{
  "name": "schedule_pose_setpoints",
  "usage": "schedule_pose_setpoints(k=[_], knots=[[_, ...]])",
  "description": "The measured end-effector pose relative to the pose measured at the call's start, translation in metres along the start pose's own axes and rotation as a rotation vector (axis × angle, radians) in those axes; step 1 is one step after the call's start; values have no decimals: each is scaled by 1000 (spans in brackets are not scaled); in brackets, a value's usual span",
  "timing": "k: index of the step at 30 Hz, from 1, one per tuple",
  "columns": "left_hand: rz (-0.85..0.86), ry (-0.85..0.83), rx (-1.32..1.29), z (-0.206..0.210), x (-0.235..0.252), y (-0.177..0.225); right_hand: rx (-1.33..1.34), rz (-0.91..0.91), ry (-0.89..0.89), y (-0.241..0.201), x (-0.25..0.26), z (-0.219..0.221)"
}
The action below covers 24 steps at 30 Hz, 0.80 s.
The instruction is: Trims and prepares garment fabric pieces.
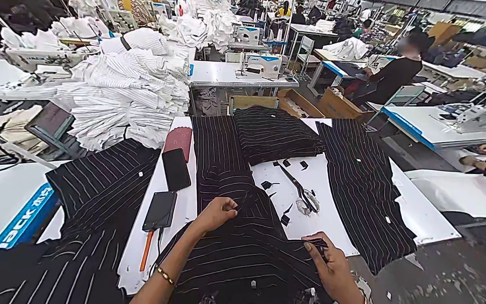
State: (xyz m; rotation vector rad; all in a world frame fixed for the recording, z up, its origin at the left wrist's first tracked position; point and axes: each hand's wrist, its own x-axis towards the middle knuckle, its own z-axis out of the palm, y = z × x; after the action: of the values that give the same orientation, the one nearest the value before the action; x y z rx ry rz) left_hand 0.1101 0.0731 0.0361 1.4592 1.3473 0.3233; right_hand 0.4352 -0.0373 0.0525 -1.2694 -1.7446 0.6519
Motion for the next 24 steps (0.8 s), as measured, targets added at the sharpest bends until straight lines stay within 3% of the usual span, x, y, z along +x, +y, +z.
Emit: schedule_pose_setpoints(k=[4,6,10,12,15,19,21,24], knots=[[48,-192,228,6,5,26,-6,-12,23,-4,2,4],[91,-155,238,6,1,37,-3,-29,19,-9,4,4],[289,172,-160,-12,-24,53,-44,-33,-17,-14,9,4],[305,252,-380,-18,-39,63,-101,-25,-50,-14,13,4],[329,199,-478,-17,-52,69,-176,-46,-129,-19,26,7],[335,127,-373,3,-49,65,-181,-103,-258,-34,48,19],[333,186,-384,14,-48,63,-33,-112,-402,-48,54,21],[424,369,-393,23,-62,66,511,-162,-763,-75,58,17]])
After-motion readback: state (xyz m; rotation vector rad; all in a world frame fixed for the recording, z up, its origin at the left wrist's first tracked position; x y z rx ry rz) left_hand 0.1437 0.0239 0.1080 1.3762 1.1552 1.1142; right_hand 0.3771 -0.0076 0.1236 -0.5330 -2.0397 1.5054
